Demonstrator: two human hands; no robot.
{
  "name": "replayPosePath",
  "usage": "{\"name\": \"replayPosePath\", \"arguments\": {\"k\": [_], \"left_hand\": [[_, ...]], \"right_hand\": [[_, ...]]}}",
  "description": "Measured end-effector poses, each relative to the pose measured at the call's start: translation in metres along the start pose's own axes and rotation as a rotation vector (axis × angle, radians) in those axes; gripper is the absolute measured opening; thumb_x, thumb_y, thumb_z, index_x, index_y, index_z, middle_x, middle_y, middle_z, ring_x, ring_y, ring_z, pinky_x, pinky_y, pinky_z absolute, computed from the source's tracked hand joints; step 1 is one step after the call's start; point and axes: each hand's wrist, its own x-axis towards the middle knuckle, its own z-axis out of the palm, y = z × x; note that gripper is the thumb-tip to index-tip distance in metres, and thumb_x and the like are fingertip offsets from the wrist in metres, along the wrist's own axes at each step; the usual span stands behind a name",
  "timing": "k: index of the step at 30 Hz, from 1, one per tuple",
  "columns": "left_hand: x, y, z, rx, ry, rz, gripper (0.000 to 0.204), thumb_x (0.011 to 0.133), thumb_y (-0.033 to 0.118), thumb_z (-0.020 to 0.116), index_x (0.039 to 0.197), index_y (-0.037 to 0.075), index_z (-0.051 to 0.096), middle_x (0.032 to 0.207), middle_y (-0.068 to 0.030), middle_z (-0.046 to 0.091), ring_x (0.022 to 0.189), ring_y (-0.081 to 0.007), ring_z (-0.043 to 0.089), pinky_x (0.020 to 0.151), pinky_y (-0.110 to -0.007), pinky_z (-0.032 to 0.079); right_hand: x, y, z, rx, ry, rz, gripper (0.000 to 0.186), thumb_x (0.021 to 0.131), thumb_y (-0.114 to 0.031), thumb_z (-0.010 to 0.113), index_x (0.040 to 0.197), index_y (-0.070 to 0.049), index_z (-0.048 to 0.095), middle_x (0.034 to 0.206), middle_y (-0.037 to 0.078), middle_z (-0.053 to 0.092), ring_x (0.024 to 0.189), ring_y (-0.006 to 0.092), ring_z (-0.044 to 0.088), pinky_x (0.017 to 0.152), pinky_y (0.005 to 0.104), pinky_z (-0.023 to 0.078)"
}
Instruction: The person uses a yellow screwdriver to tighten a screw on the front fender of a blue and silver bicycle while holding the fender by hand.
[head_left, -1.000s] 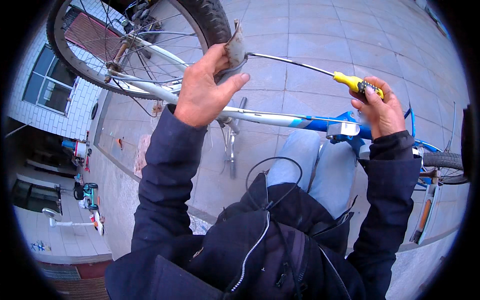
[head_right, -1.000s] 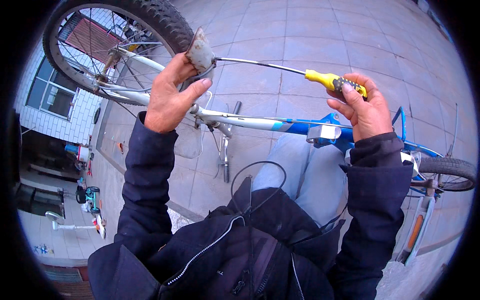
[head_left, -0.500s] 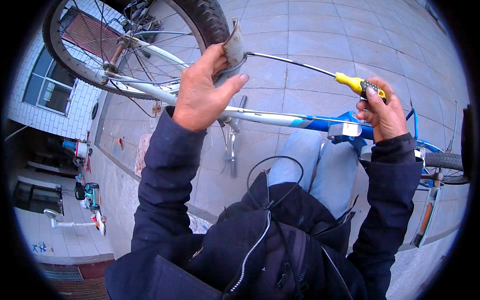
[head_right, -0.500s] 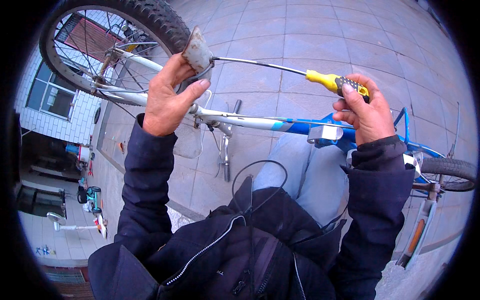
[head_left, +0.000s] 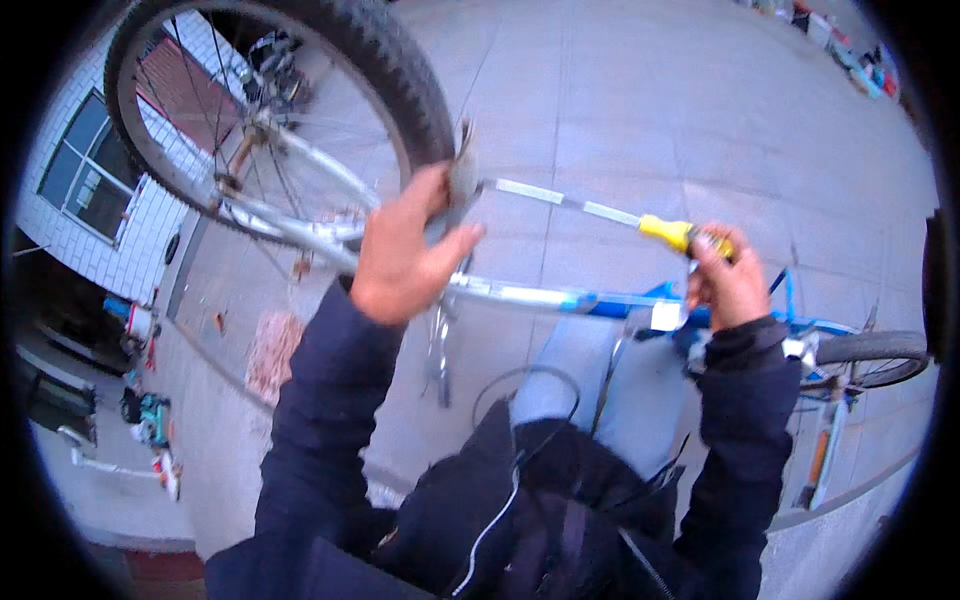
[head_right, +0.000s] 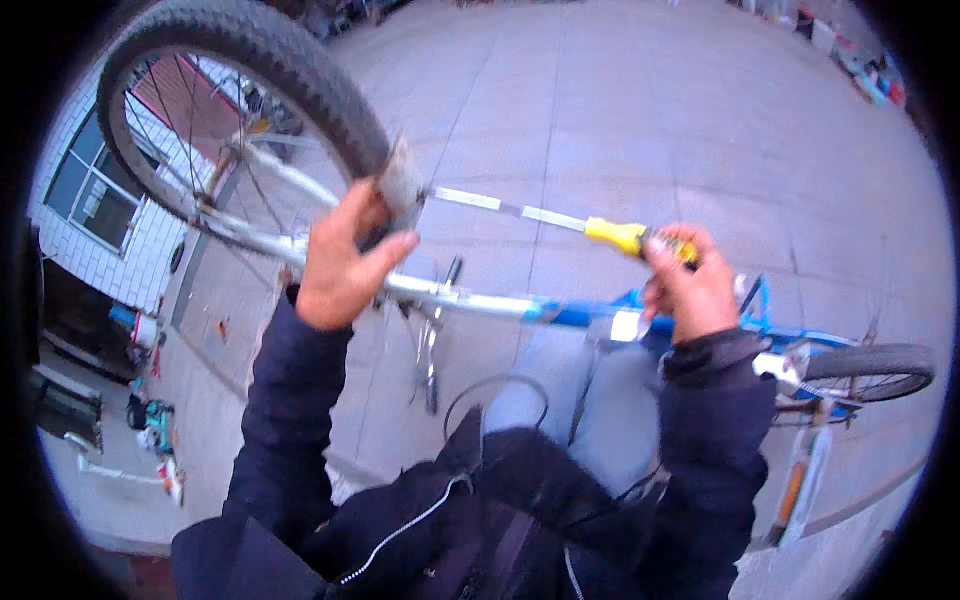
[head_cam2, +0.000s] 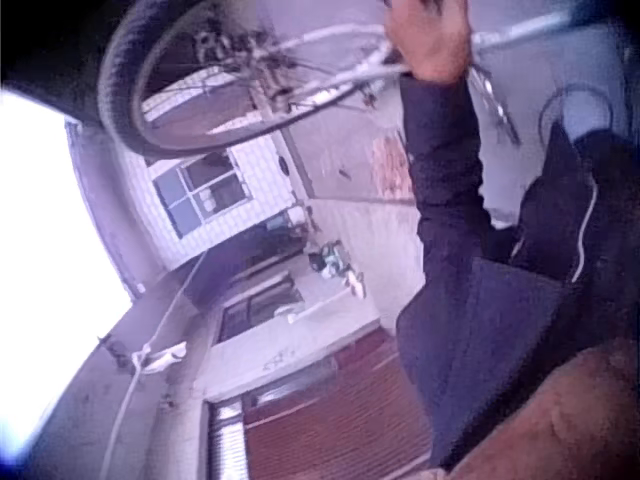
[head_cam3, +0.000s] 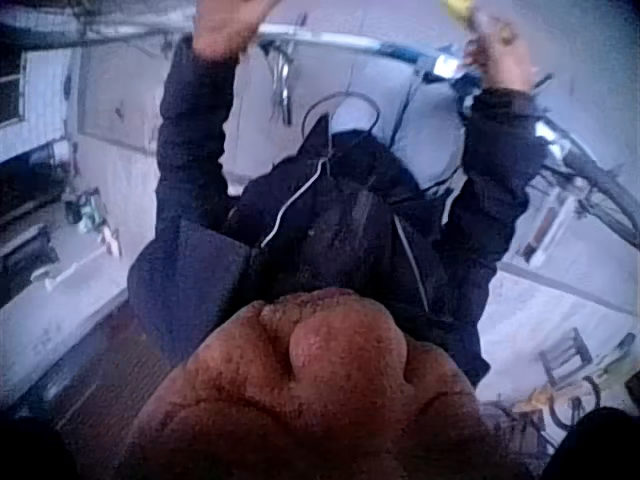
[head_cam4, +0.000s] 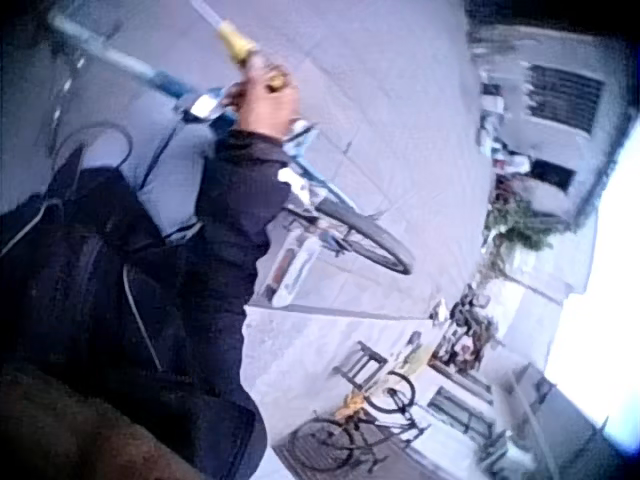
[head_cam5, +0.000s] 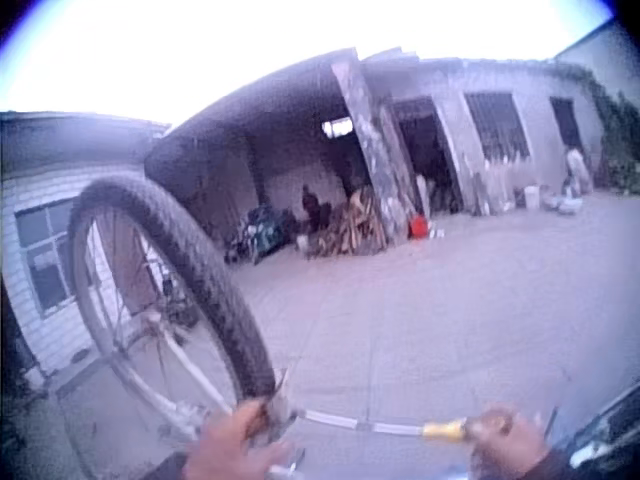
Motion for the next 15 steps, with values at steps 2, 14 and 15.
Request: {"name": "replayPosePath", "arguments": {"k": [2, 14, 15], "left_hand": [[-0.003, -0.004, 0.002, -0.004, 0.011, -0.038, 0.049, 0.072, 0.011, 0.066, 0.115, -0.002, 0.047, 0.096, -0.0228, 0.061, 0.097, -0.0305, 0.060, 0.083, -0.033, 0.047], [-0.001, -0.004, 0.004, -0.008, 0.052, 0.004, 0.048, 0.070, 0.013, 0.068, 0.111, -0.002, 0.048, 0.093, -0.0228, 0.062, 0.092, -0.0316, 0.062, 0.078, -0.033, 0.048], [-0.001, -0.004, 0.004, 0.001, 0.046, 0.002, 0.048, 0.070, 0.013, 0.068, 0.111, -0.002, 0.048, 0.094, -0.0227, 0.062, 0.092, -0.0312, 0.062, 0.078, -0.033, 0.048]], "right_hand": [[-0.002, 0.000, 0.002, 0.105, -0.022, 0.025, 0.030, 0.085, -0.020, 0.059, 0.108, -0.005, 0.046, 0.073, 0.009, 0.053, 0.052, 0.0126, 0.055, 0.044, 0.0239, 0.048], [-0.003, -0.009, 0.006, 0.354, 0.007, 0.041, 0.040, 0.085, -0.021, 0.061, 0.115, -0.004, 0.039, 0.089, 0.016, 0.052, 0.060, 0.0156, 0.059, 0.053, 0.0278, 0.054], [-0.002, -0.007, 0.004, 0.353, 0.005, 0.045, 0.040, 0.085, -0.020, 0.061, 0.115, -0.004, 0.039, 0.090, 0.016, 0.052, 0.059, 0.0155, 0.059, 0.053, 0.0272, 0.054]]}}
